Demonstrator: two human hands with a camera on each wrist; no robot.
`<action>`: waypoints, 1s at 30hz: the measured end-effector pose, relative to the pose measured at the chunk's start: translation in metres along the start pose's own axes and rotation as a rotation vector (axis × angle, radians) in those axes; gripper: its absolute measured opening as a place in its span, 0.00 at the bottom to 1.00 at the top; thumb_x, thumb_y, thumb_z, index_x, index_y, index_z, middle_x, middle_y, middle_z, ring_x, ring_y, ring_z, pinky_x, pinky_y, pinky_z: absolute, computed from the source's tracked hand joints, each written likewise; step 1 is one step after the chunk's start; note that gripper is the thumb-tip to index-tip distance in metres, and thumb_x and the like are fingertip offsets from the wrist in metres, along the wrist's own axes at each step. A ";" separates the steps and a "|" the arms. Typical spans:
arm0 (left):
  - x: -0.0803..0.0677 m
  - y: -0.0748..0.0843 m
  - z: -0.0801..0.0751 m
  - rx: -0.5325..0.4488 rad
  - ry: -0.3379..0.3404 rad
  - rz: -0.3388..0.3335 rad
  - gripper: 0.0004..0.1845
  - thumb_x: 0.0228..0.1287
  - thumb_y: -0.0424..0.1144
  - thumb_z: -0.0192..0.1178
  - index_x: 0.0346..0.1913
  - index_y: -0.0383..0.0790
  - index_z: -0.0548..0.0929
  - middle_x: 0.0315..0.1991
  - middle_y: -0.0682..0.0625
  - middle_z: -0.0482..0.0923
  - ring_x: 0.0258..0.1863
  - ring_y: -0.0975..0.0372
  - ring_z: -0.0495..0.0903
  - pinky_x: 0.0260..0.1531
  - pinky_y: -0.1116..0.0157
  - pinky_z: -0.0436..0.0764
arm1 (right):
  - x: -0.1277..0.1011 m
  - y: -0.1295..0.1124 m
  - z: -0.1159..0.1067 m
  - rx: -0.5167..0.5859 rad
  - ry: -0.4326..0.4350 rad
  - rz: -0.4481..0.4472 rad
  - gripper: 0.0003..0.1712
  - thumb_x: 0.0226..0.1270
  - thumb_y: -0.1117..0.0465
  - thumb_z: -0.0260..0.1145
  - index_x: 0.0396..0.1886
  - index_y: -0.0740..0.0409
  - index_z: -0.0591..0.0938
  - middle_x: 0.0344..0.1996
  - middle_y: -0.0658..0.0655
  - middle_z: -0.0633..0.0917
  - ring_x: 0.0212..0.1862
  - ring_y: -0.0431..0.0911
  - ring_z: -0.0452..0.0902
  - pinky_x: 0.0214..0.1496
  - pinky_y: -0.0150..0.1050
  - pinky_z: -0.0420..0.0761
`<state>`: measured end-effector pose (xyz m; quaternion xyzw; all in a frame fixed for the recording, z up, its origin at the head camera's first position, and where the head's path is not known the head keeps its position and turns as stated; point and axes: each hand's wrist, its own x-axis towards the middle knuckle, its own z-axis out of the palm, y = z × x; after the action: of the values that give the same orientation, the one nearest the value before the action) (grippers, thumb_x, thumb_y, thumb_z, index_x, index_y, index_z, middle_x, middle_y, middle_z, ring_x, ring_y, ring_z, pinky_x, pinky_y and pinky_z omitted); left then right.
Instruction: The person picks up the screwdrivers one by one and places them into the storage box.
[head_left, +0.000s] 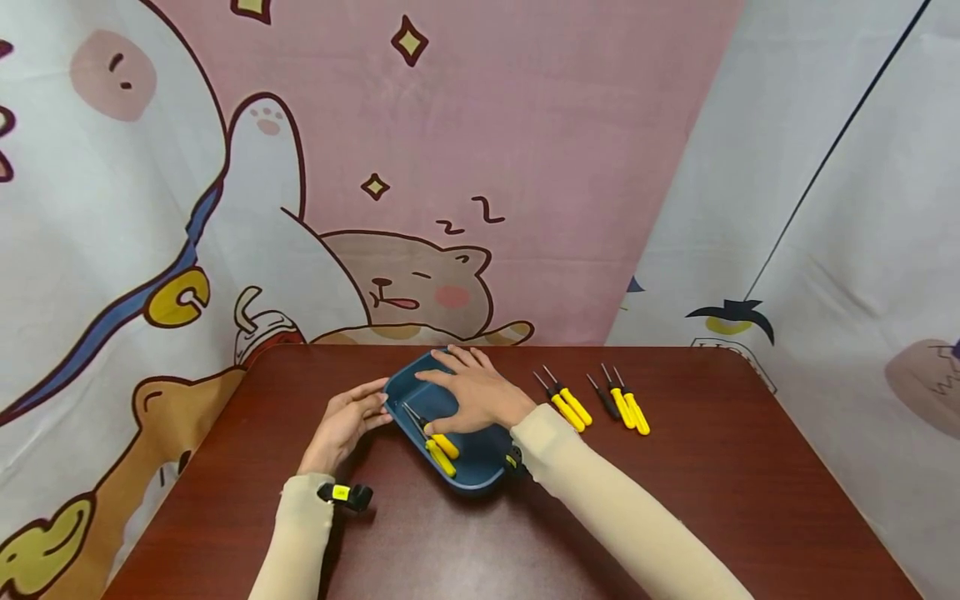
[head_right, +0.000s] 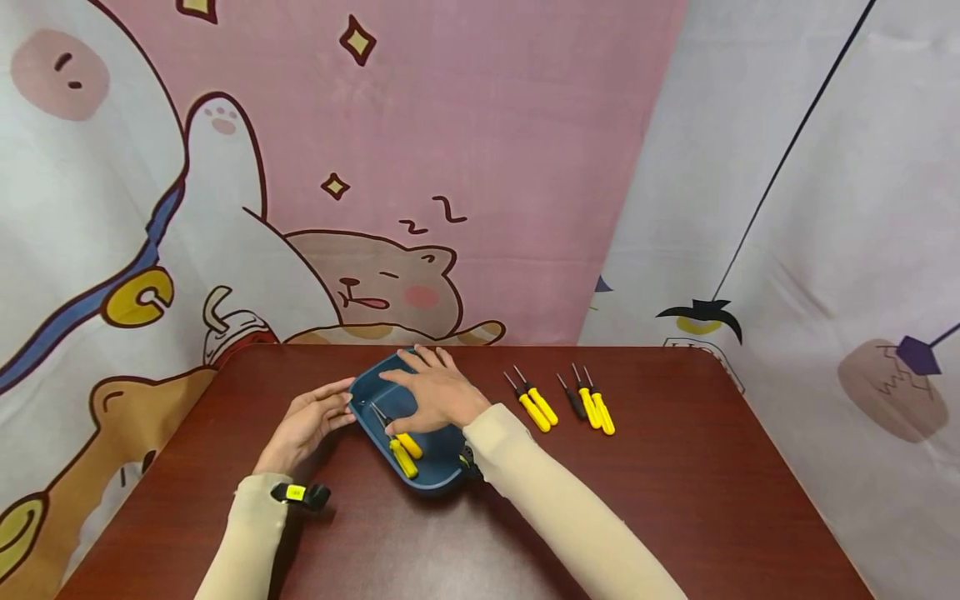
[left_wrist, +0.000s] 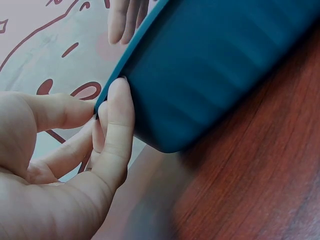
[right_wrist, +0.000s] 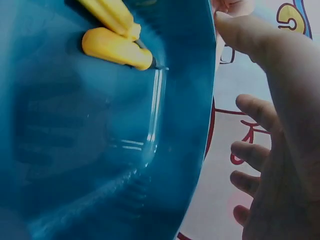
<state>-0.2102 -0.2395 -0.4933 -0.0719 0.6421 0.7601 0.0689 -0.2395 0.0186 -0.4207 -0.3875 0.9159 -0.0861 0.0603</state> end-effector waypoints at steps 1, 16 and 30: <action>0.000 0.000 0.000 0.000 0.003 -0.002 0.24 0.75 0.28 0.56 0.71 0.30 0.72 0.40 0.49 0.82 0.32 0.65 0.83 0.39 0.67 0.89 | -0.001 0.001 0.000 -0.009 0.007 0.006 0.50 0.61 0.26 0.65 0.81 0.33 0.62 0.84 0.53 0.51 0.85 0.56 0.39 0.84 0.63 0.43; -0.001 0.001 0.001 -0.027 0.016 0.001 0.25 0.74 0.27 0.56 0.71 0.29 0.71 0.38 0.49 0.82 0.31 0.65 0.82 0.38 0.67 0.89 | -0.021 0.021 -0.004 -0.006 0.107 0.092 0.54 0.59 0.20 0.61 0.81 0.32 0.60 0.84 0.51 0.47 0.85 0.55 0.35 0.84 0.62 0.35; 0.000 -0.001 0.000 -0.011 0.009 0.001 0.25 0.74 0.28 0.57 0.72 0.30 0.72 0.38 0.50 0.82 0.32 0.65 0.82 0.38 0.67 0.89 | -0.045 0.052 -0.007 0.051 0.224 0.187 0.56 0.57 0.20 0.62 0.82 0.36 0.60 0.84 0.55 0.48 0.85 0.58 0.37 0.83 0.65 0.35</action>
<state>-0.2097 -0.2394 -0.4939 -0.0755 0.6381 0.7635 0.0653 -0.2462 0.0872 -0.4230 -0.2865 0.9465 -0.1462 -0.0248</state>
